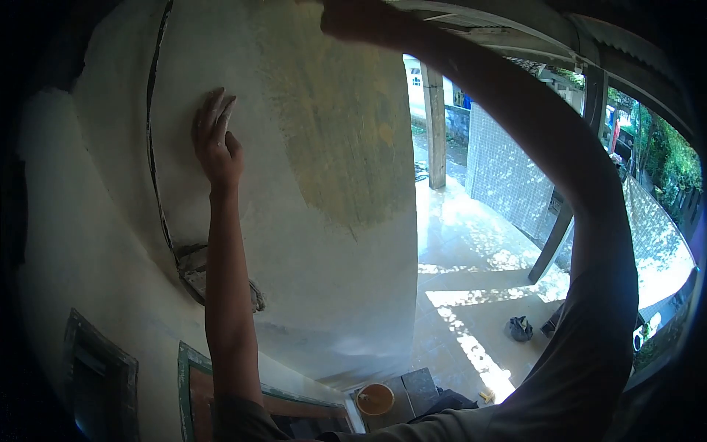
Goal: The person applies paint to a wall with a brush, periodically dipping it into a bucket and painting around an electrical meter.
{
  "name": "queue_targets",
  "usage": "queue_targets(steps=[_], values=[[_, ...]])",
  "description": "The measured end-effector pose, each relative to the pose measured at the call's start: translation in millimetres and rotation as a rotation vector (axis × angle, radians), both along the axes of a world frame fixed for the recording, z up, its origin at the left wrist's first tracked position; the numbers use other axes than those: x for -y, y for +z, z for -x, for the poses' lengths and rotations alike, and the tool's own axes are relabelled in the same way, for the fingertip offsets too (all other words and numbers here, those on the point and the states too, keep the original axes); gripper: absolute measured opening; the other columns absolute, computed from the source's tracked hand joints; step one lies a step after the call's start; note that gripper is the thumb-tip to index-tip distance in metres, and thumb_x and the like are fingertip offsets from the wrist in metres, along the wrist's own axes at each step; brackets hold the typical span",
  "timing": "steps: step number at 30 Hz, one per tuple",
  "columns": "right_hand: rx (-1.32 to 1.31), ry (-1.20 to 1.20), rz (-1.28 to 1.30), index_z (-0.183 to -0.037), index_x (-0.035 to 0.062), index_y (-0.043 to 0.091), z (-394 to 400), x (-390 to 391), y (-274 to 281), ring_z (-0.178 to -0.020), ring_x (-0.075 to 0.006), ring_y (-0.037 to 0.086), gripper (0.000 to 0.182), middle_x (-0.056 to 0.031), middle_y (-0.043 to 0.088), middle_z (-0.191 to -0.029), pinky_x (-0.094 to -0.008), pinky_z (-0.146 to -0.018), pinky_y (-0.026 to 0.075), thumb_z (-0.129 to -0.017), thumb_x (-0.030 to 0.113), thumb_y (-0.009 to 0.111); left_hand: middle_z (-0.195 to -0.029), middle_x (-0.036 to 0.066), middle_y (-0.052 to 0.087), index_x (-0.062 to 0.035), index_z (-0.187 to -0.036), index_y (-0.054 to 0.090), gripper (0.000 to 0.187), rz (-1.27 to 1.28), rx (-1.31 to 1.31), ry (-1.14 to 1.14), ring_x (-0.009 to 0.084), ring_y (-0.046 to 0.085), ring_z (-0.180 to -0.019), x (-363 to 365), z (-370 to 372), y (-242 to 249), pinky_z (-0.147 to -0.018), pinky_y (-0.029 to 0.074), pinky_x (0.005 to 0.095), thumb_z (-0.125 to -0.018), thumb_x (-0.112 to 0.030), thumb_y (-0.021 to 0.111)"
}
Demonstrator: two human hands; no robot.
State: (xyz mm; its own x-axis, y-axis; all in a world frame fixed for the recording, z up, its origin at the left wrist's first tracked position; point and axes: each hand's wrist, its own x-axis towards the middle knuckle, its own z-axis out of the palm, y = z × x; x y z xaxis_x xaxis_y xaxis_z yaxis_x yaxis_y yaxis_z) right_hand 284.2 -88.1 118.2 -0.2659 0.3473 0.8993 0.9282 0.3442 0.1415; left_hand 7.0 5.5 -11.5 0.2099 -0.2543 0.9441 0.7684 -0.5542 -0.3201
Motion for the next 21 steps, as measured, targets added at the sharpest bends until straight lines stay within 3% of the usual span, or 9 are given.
queue_targets(steps=[2,4,6,10,12,14,16,17,21], values=[[0.055,-0.032,0.029,-0.127,-0.0021,0.053,-3,0,-62,-0.049,-0.0201,0.062,0.037,-0.0180,0.061,-0.058,-0.0370,-0.048,0.052,-0.091,0.003,0.045,-0.136,0.003,0.054,-0.0114,-0.120,0.062,0.056,0.008,0.002,0.003,0.0234,0.046,-0.131,0,0,0,-0.110,0.035,0.0462,-0.070,0.010,0.048],[0.035,-0.027,0.105,-0.130,-0.0037,0.045,-6,13,-136,-0.059,-0.0276,0.063,0.040,-0.0200,0.058,-0.066,-0.0400,-0.055,0.052,-0.090,0.001,0.047,-0.136,0.003,0.054,-0.0115,-0.120,0.062,0.056,0.019,0.001,0.007,0.0233,0.046,-0.131,1,-1,0,-0.110,0.035,0.0462,-0.070,0.010,0.048],[-0.037,-0.021,0.431,-0.134,-0.0052,0.037,-2,43,-191,-0.070,-0.0351,0.061,0.049,-0.0239,0.053,-0.081,-0.0443,-0.066,0.052,-0.088,0.004,0.050,-0.135,0.005,0.055,-0.0110,-0.122,0.063,0.061,-0.002,0.002,-0.010,0.0248,0.048,-0.129,1,-1,0,-0.108,0.036,0.0456,-0.068,0.011,0.045],[0.031,-0.099,0.832,-0.136,-0.0074,0.036,-4,82,-283,-0.069,-0.0347,0.062,0.057,-0.0243,0.056,-0.081,-0.0434,-0.060,0.053,-0.083,0.003,0.053,-0.136,0.004,0.055,-0.0113,-0.123,0.062,0.061,-0.002,0.019,-0.016,0.0249,0.048,-0.129,-2,-1,-1,-0.108,0.036,0.0456,-0.069,0.011,0.045],[0.261,-0.016,0.892,-0.120,-0.0098,0.053,-19,85,-308,-0.065,-0.0343,0.063,0.041,-0.0249,0.058,-0.068,-0.0449,-0.061,0.051,-0.081,0.002,0.054,-0.136,0.003,0.054,-0.0117,-0.123,0.062,0.061,-0.008,0.017,-0.025,0.0248,0.048,-0.130,-3,-1,-2,-0.108,0.036,0.0455,-0.069,0.011,0.045],[0.004,0.009,1.199,-0.116,-0.0085,0.059,-25,73,-300,-0.060,-0.0295,0.063,0.038,-0.0208,0.061,-0.069,-0.0411,-0.053,0.051,-0.080,0.004,0.054,-0.137,0.003,0.054,-0.0120,-0.123,0.062,0.061,-0.004,0.015,-0.023,0.0249,0.048,-0.130,-3,0,-1,-0.108,0.036,0.0456,-0.069,0.011,0.045],[0.125,-0.119,1.574,-0.117,-0.0056,0.062,-25,62,-256,-0.053,-0.0213,0.058,0.039,-0.0145,0.063,-0.072,-0.0350,-0.044,0.047,-0.081,0.007,0.055,-0.137,0.004,0.053,-0.0123,-0.123,0.062,0.061,-0.004,0.009,-0.028,0.0250,0.047,-0.130,-2,0,-1,-0.109,0.036,0.0456,-0.069,0.011,0.045],[-0.173,-0.063,1.699,-0.121,-0.0019,0.061,-23,57,-234,-0.051,-0.0147,0.052,0.041,-0.0090,0.060,-0.072,-0.0294,-0.039,0.043,-0.082,0.009,0.056,-0.137,0.004,0.053,-0.0126,-0.123,0.062,0.061,-0.004,0.008,-0.021,0.0251,0.047,-0.130,-2,0,-1,-0.109,0.036,0.0457,-0.069,0.011,0.045],[-0.291,-0.082,1.533,-0.113,-0.0024,0.063,-16,37,-111,-0.044,-0.0104,0.043,0.029,-0.0022,0.050,-0.062,-0.0264,-0.035,0.038,-0.087,0.006,0.056,-0.137,0.004,0.053,-0.0128,-0.124,0.062,0.061,0.005,0.003,-0.013,0.0255,0.047,-0.130,-1,0,-1,-0.108,0.036,0.0459,-0.070,0.010,0.046]])
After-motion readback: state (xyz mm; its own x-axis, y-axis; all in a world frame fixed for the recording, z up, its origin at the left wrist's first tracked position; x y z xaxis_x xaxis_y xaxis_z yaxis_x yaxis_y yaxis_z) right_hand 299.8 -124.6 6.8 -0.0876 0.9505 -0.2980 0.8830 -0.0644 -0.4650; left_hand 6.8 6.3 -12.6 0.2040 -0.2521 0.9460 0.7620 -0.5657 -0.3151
